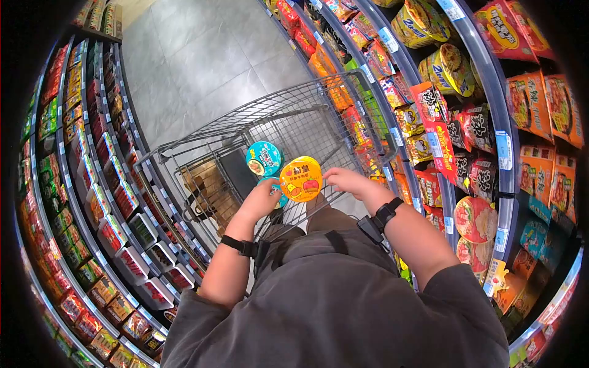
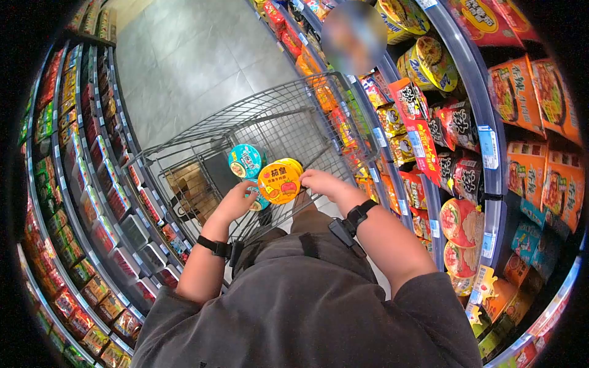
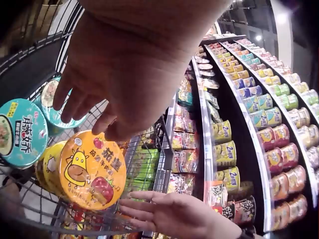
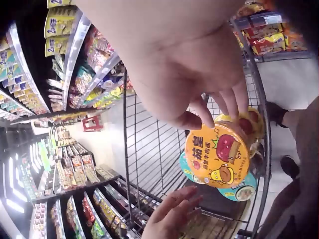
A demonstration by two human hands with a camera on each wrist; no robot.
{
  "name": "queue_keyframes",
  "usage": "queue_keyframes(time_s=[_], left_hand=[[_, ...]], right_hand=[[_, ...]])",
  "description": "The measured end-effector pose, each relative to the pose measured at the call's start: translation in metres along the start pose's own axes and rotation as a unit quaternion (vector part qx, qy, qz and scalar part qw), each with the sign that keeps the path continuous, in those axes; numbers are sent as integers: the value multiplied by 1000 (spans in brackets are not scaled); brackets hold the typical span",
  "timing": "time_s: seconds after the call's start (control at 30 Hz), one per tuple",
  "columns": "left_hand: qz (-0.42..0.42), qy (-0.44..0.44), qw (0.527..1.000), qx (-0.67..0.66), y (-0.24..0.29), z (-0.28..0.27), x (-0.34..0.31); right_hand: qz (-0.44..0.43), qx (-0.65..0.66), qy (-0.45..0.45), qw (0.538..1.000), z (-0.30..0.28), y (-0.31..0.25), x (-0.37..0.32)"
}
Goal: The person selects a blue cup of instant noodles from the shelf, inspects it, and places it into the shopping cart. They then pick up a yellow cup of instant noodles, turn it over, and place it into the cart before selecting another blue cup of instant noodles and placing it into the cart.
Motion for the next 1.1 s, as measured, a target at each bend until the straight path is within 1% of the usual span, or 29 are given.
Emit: queue_keyframes(time_s=[0.07, 0.1, 0.13, 0.27, 0.3, 0.33, 0.37, 0.43, 0.47, 0.5, 0.53, 0.57, 0.63, 0.67, 0.73, 0.77, 0.83, 0.87, 0.93, 0.97, 1.03, 1.07, 1.1], left_hand=[[-22, -17, 1000, -3, 0, 5, 5], [-40, -33, 999, -7, -1, 7, 7], [-43, -32, 999, -8, -4, 10, 9], [-52, -22, 996, -68, -13, 24, 15], [-58, -20, 994, -93, -13, 26, 15], [-60, -16, 994, -95, -13, 27, 16], [-58, -17, 994, -96, -14, 29, 16], [-56, -15, 994, -98, -18, 33, 17], [-50, -5, 996, -73, -22, 37, 19], [-44, 5, 998, -49, -20, 37, 18], [-45, 7, 998, -51, -18, 38, 16], [-47, 15, 998, -42, -17, 38, 14], [-48, 27, 998, -35, -5, 32, 7], [-51, 31, 997, -41, 0, 27, 3], [-50, 40, 997, -48, 10, 17, -8], [-35, 49, 997, -54, 15, 11, -15], [-14, 63, 996, -58, 19, 1, -26], [14, 78, 994, -73, 20, -4, -33], [56, 108, 989, -82, 26, -16, -49], [62, 113, 988, -82, 27, -21, -58], [112, 130, 979, -115, 29, -34, -76], [119, 128, 977, -124, 30, -41, -87], [123, 136, 975, -123, 35, -48, -100]], right_hand=[[3, -26, -21, 999, 4, 1, 9], [-7, -68, -28, 997, 7, 0, 13], [-17, -111, -34, 993, 8, -1, 17], [-4, -148, -59, 987, 13, 6, 32], [-25, -179, -51, 982, 15, 8, 38], [-46, -209, -44, 976, 16, 11, 44], [-48, -212, -46, 975, 15, 15, 48], [-21, -271, -54, 961, 17, 0, 38], [-22, -273, -56, 960, 17, -6, 35], [-40, -306, -72, 948, 17, -8, 35], [-58, -338, -89, 935, 18, -9, 35], [-58, -341, -91, 934, 18, -10, 34], [-56, -305, -106, 945, 17, -10, 35], [-58, -309, -107, 943, 16, -11, 35], [-65, -226, -138, 962, 14, -15, 29], [-67, -229, -135, 962, 14, -18, 25], [-82, -172, -149, 970, 14, -25, 16], [-86, -175, -145, 970, 14, -29, 11], [-119, -114, -169, 972, 17, -39, -3], [-123, -120, -166, 971, 18, -44, -10], [-144, -101, -155, 972, 24, -62, -34], [-150, -107, -154, 971, 29, -71, -46], [-165, -85, -157, 970, 34, -81, -59]])
Point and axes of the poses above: each hand's wrist, its own x-axis towards the middle knuckle, its own z-axis out of the palm, y = z × x, the point moved 1 cm from there along x, towards the middle knuckle, and after that the axes turned 3 degrees about -x, right-handed, at the moved point
